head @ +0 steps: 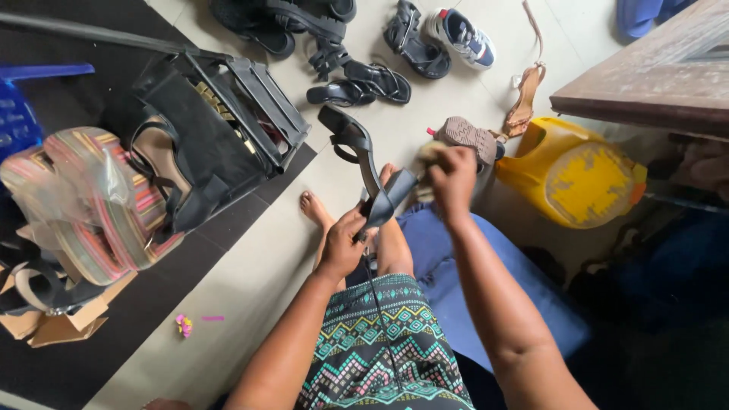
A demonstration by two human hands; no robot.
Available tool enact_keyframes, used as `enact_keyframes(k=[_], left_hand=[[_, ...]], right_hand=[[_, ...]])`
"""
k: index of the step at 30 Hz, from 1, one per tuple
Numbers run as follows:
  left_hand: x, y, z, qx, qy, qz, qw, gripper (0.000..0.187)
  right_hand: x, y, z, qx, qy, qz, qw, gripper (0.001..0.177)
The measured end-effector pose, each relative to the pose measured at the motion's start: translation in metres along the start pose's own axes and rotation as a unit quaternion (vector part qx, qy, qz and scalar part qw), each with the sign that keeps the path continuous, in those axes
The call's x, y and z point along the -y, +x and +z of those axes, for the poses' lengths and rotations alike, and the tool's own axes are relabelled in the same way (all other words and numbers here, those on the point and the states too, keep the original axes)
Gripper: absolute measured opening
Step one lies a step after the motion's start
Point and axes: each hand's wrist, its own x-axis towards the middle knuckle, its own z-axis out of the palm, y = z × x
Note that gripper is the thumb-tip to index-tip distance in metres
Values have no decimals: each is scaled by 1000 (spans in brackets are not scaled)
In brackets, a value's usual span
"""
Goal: The person sits on the floor and cleans several pairs of shoes using a cloth. They wipe the exterior of sneakers, sandals, and high heels one by one, then place them on a nearby shoe rack.
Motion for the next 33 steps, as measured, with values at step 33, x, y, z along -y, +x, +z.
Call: enact_keyframes(k=[33], left_hand=[[56, 37, 45, -154, -590, -384, 694, 80]], right_hand=[[69, -24, 3, -10, -10, -117, 993, 73]])
